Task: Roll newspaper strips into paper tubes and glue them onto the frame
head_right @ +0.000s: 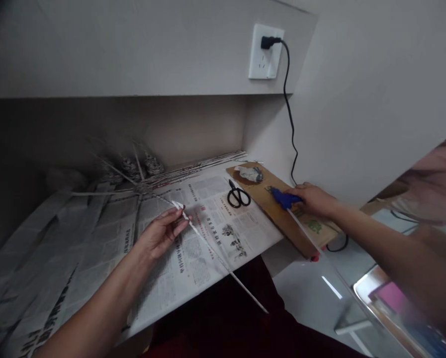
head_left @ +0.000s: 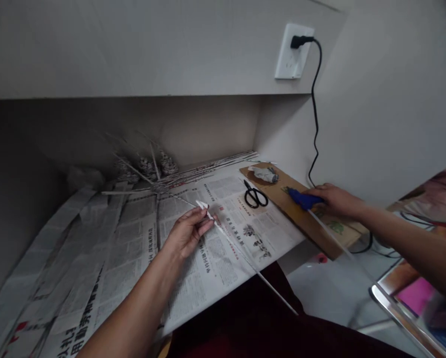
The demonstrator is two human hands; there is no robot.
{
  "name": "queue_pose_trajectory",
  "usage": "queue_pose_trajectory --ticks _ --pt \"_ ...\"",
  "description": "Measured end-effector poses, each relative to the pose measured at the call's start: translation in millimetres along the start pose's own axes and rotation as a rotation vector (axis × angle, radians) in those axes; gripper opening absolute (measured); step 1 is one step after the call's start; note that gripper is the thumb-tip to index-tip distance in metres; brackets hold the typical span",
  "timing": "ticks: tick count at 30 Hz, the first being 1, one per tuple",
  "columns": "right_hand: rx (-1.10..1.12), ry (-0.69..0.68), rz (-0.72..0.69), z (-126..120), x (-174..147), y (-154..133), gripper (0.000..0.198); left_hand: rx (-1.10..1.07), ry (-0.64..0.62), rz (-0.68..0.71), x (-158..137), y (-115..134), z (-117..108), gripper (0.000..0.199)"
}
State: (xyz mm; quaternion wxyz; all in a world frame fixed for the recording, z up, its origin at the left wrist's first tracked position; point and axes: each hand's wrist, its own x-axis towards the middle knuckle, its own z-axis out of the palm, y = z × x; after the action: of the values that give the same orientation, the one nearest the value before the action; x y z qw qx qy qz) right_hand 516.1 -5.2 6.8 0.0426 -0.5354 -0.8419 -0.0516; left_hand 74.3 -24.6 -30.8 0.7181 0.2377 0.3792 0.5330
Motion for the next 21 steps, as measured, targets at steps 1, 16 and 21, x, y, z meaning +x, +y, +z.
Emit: queue_pose_trajectory --ticks 1,16,21 --pt "-0.011 0.0 0.006 2.9 0.0 4.8 0.043 0.003 0.0 0.0 0.0 -0.1 -0.1 0.009" --pt "0.723 -0.092 -0.054 1.0 62.3 -211.5 0.028 -0.038 0.021 0.001 -0.4 1.7 0.1 0.012" --pt "1.269 -0.153 0.124 41.7 80.0 -271.9 0.025 -0.036 0.007 -0.025 0.8 6.3 -2.6 0.013"
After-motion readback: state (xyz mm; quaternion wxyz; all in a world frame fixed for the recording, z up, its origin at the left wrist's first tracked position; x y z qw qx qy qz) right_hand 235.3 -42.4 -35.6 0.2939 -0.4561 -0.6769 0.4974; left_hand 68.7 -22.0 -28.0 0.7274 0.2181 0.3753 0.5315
